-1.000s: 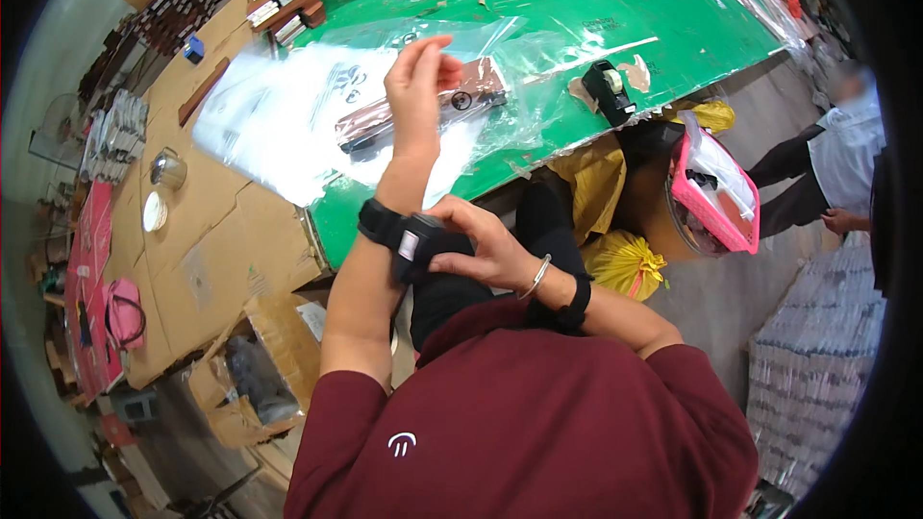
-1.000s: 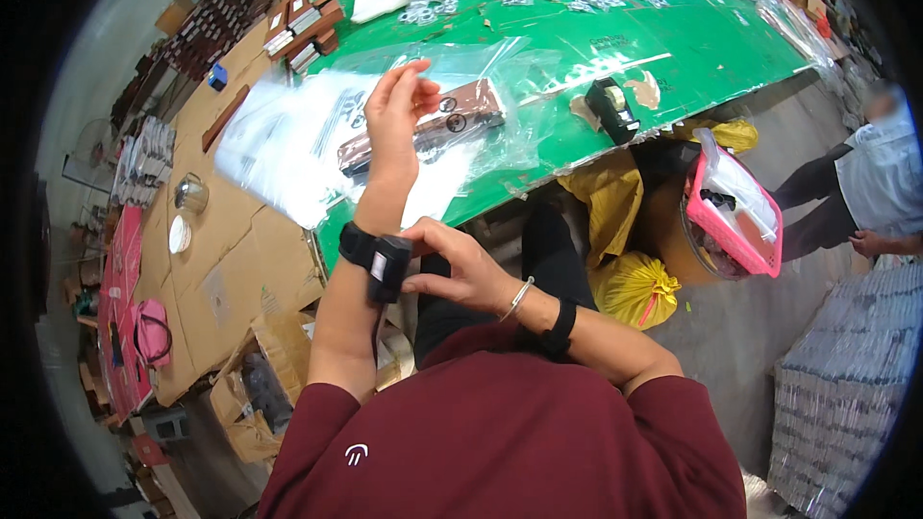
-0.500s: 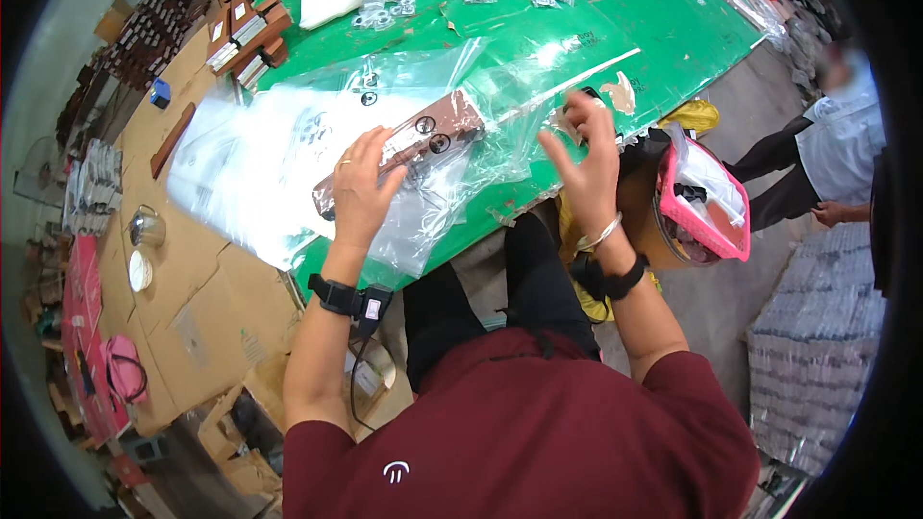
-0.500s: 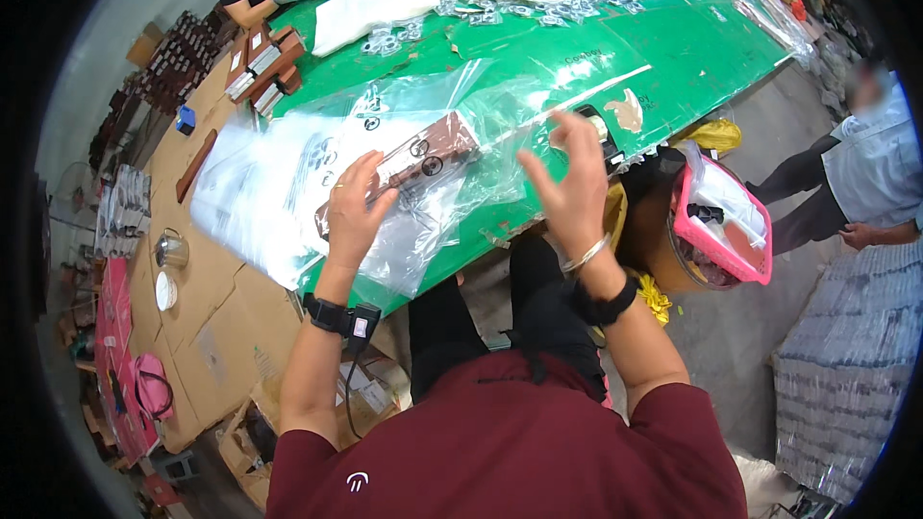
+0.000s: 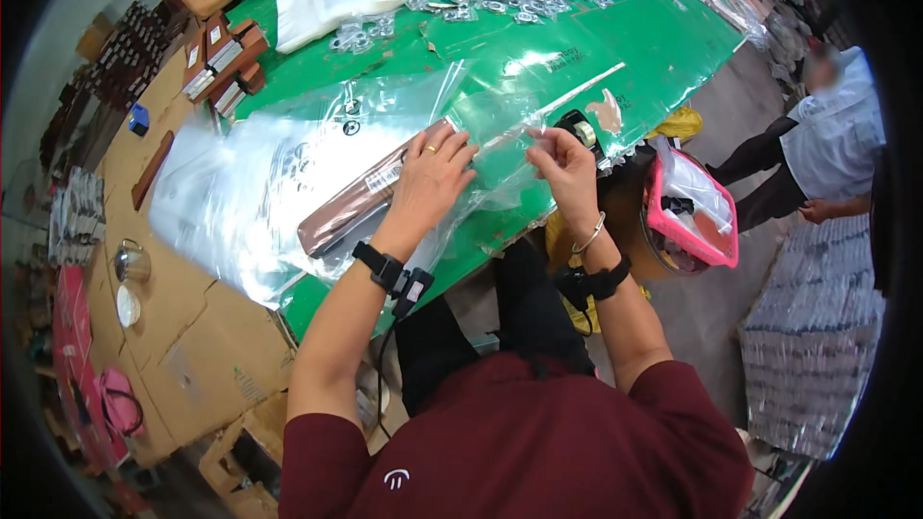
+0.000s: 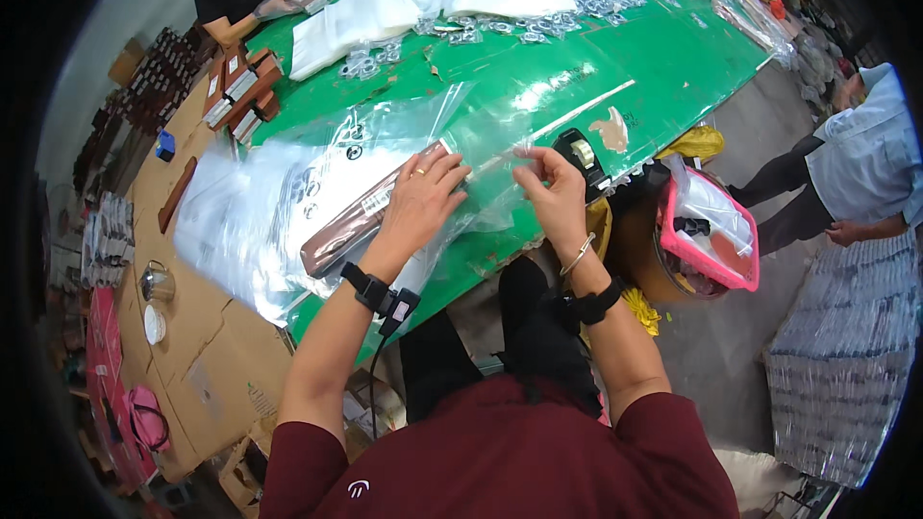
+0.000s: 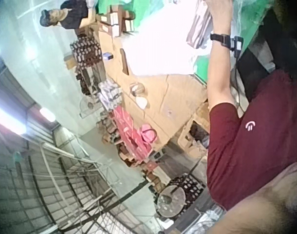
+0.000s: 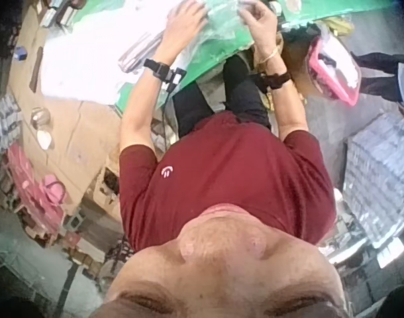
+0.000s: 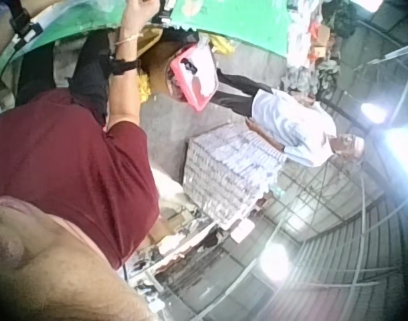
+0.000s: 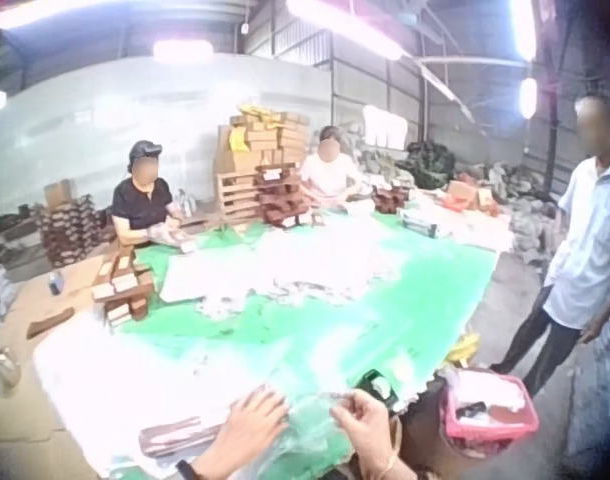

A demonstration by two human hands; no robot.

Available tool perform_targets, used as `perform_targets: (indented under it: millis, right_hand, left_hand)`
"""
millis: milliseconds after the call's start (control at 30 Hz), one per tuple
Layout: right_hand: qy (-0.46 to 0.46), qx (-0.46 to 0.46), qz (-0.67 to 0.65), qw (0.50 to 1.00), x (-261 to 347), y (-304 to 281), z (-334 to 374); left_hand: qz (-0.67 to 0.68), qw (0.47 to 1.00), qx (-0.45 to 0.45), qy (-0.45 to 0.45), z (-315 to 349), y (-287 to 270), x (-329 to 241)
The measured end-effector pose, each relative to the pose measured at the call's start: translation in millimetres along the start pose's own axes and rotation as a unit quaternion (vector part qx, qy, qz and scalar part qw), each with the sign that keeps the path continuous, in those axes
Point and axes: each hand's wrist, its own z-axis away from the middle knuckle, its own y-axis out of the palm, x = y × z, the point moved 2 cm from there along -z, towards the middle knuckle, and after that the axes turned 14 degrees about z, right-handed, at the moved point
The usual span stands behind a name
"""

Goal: The recorder is packaging wooden furniture components into plastic bags and sealing them with tape.

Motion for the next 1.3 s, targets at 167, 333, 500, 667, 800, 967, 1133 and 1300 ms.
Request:
perform_targets:
  millis: [167,333,500,667,800,967,1133,1300]
  right_hand:
    - [0.039,0.008,-0.002,0.999,-4.6,-14.4,1.9]
    - [0.168,0.092,-0.080,0.978,1.7,-15.6,1.9]
    - [0.177,0.148,-0.090,0.969,17.9,-11.0,-39.7]
    - [0.135,0.173,-0.029,0.975,17.1,4.5,-70.3]
    - [0.061,0.196,-0.068,0.976,29.4,21.9,-75.0]
    - [0.032,0.229,-0.057,0.971,38.2,35.0,-63.1]
    - [-0.026,0.264,-0.014,0.964,43.3,49.6,-49.7]
    - [-0.059,0.275,0.140,0.949,35.8,94.0,-29.3]
  left_hand:
    - [0.016,1.000,0.007,-0.011,-7.5,1.7,-3.9]
    - [0.017,1.000,-0.012,-0.008,-2.1,7.2,1.5]
    - [0.035,0.999,-0.013,-0.016,-1.9,10.7,4.9]
    - [0.030,0.999,-0.013,-0.012,-6.1,8.2,0.9]
    - [0.041,0.999,-0.022,-0.017,-5.3,7.3,2.9]
    - [0.108,0.992,-0.057,-0.024,-1.2,4.2,10.6]
    - [0.402,0.897,-0.129,-0.128,-1.1,4.3,22.8]
    - [0.613,0.736,-0.263,-0.118,3.5,6.9,38.5]
